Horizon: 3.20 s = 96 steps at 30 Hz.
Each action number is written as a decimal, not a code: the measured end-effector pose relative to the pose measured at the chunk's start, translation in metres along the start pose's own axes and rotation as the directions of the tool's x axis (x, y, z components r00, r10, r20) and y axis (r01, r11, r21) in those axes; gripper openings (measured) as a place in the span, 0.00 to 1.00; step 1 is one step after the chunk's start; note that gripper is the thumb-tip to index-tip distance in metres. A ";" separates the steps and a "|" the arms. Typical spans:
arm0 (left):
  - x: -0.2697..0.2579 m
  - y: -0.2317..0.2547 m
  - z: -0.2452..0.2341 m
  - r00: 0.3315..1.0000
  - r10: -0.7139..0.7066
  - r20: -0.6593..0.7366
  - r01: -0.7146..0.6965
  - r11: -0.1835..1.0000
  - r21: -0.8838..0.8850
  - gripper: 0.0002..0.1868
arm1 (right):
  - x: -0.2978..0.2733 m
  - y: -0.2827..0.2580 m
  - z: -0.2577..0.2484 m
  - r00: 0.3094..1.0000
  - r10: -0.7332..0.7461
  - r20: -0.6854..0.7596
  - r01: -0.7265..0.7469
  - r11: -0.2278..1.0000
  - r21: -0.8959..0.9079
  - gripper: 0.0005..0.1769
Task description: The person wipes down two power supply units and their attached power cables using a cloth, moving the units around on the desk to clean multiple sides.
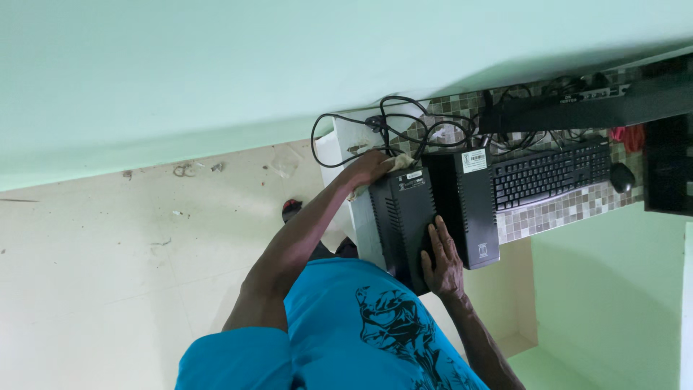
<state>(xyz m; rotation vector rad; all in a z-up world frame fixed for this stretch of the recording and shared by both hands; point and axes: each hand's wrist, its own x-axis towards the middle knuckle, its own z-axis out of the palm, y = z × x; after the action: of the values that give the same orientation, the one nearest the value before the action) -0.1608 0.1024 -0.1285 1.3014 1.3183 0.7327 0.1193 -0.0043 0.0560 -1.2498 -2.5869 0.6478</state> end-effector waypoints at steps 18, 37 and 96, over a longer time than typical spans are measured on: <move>0.039 0.099 0.028 0.961 0.240 0.136 -0.250 0.966 0.063 0.13 | 0.000 -0.001 -0.003 0.998 0.057 0.007 -0.057 0.998 0.006 0.34; -0.075 0.020 0.004 0.908 -0.078 -0.412 -0.034 0.965 -0.259 0.22 | 0.002 -0.005 -0.003 1.000 0.022 -0.018 -0.021 1.000 0.012 0.33; -0.229 0.224 0.160 0.860 -0.186 -0.474 -0.093 0.857 -0.506 0.17 | -0.048 0.009 -0.032 0.885 0.139 0.444 -0.438 -0.069 0.896 0.25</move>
<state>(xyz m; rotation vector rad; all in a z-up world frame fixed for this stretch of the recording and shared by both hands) 0.0074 -0.1083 0.1080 0.6468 1.4189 1.3582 0.1670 -0.0272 0.0811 -1.0494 -0.9838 2.2801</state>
